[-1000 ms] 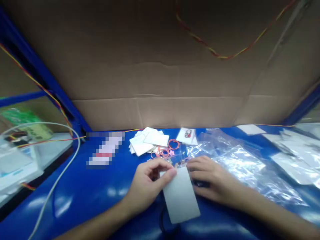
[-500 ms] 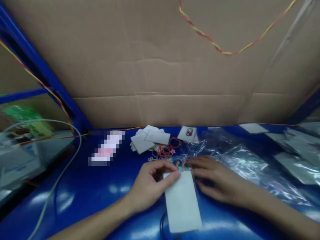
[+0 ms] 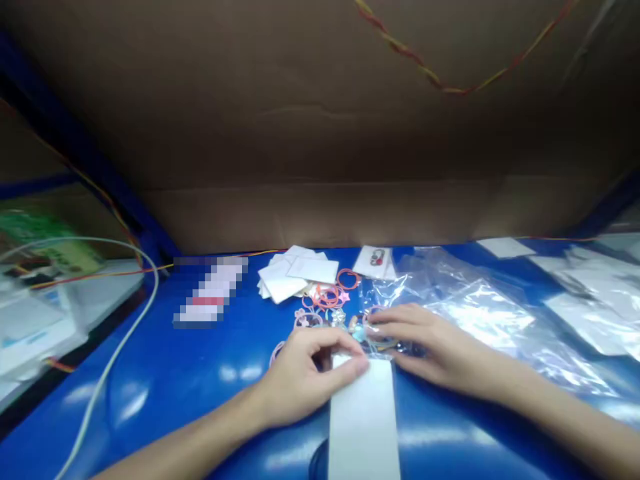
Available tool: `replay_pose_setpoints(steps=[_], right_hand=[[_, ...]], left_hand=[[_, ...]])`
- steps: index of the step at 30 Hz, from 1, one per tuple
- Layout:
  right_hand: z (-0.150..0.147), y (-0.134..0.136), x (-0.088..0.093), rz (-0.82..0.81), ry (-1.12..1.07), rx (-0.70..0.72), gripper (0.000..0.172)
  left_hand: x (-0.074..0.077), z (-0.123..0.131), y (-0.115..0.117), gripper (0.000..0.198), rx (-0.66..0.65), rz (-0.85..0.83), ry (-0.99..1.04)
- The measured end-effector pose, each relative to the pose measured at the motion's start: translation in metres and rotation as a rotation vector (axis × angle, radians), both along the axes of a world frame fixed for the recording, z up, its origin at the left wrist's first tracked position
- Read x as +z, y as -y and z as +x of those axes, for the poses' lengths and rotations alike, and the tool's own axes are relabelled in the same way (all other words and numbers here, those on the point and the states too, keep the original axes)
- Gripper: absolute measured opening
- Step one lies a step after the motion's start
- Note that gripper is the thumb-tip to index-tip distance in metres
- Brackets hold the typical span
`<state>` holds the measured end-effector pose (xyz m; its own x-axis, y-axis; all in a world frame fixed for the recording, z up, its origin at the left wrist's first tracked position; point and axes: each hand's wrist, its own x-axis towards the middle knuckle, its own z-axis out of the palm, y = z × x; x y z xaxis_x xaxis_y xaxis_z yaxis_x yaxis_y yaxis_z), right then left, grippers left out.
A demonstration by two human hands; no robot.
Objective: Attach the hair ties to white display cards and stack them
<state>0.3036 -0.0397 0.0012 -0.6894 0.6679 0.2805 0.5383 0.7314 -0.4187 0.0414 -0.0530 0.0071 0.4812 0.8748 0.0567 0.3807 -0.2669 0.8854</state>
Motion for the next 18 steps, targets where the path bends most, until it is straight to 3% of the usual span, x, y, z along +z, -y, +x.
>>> replay_pose_setpoints(steps=[6, 18], right_hand=[[-0.0016, -0.0005, 0.0013, 0.010, -0.010, 0.014, 0.032], [0.0002, -0.0011, 0.0072, -0.012, -0.043, 0.070, 0.026]], left_hand=[[0.0030, 0.0005, 0.0003, 0.023, -0.079, 0.040, -0.089], [0.0069, 0.0028, -0.0011, 0.021, -0.109, 0.089, -0.168]])
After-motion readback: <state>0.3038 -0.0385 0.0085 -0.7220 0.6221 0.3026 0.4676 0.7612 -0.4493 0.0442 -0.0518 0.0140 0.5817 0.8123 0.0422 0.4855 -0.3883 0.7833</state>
